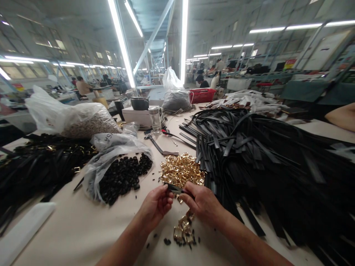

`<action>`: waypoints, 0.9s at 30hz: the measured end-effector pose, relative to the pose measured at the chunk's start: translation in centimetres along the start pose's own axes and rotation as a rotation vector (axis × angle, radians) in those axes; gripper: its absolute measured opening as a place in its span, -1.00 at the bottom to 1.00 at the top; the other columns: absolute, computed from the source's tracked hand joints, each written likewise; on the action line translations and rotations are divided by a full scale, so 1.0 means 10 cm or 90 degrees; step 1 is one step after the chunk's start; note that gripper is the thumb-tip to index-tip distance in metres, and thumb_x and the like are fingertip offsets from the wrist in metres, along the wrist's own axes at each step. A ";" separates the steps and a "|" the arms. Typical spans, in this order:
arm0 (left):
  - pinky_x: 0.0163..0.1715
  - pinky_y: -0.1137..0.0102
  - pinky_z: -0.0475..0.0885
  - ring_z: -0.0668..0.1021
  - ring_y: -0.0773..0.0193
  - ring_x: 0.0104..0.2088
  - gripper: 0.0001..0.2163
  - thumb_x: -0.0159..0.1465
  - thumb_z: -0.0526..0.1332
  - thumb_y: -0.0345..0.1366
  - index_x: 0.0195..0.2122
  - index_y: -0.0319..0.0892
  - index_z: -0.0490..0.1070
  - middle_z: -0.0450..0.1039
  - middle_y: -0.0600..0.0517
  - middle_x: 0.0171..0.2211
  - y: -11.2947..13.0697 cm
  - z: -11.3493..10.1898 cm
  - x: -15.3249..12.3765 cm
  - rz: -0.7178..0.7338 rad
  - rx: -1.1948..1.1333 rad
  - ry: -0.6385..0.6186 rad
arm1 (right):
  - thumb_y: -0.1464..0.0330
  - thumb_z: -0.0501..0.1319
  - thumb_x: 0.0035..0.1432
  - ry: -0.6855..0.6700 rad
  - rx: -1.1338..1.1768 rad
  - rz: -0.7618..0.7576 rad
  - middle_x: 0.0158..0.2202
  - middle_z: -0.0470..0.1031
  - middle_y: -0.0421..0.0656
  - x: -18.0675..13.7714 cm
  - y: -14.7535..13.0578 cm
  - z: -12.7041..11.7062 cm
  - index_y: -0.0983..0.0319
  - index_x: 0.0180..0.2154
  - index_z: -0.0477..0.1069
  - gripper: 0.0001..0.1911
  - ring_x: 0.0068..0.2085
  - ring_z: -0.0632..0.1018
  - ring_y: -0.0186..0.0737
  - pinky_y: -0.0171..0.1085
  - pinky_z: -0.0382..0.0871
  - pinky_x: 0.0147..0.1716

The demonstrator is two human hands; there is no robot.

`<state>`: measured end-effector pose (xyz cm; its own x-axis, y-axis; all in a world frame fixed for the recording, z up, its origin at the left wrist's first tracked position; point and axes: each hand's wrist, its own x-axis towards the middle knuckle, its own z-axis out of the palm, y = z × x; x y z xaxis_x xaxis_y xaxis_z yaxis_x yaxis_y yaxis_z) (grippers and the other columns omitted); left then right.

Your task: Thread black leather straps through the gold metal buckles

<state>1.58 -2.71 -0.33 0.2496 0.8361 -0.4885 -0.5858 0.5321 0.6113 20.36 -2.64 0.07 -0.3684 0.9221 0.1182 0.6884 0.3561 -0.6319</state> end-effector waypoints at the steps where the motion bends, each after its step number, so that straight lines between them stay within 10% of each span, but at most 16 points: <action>1: -0.59 0.60 0.47 0.51 0.46 -0.63 -0.89 0.26 0.17 -0.41 -0.39 -0.31 0.41 0.50 0.01 -0.54 0.00 0.00 0.00 -0.006 -0.009 0.004 | 0.13 0.04 0.26 0.001 -0.004 0.002 -0.54 0.29 -0.26 0.01 0.00 0.00 0.20 -0.47 0.19 -0.66 -0.50 0.30 -0.35 -0.35 0.03 -0.49; 27: -0.60 0.61 0.48 0.51 0.47 -0.62 -0.92 0.27 0.15 -0.48 -0.36 -0.33 0.40 0.50 -0.03 -0.52 -0.10 0.01 0.00 -0.007 -0.097 0.016 | 0.13 -0.02 0.30 -0.019 -0.028 -0.017 -0.54 0.31 -0.25 0.02 0.01 0.05 0.20 -0.47 0.22 -0.63 -0.51 0.32 -0.34 -0.34 0.02 -0.49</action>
<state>2.21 -3.19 -0.90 0.2389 0.8257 -0.5110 -0.6939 0.5133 0.5050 20.02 -2.46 -0.30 -0.4049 0.9076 0.1106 0.7049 0.3869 -0.5945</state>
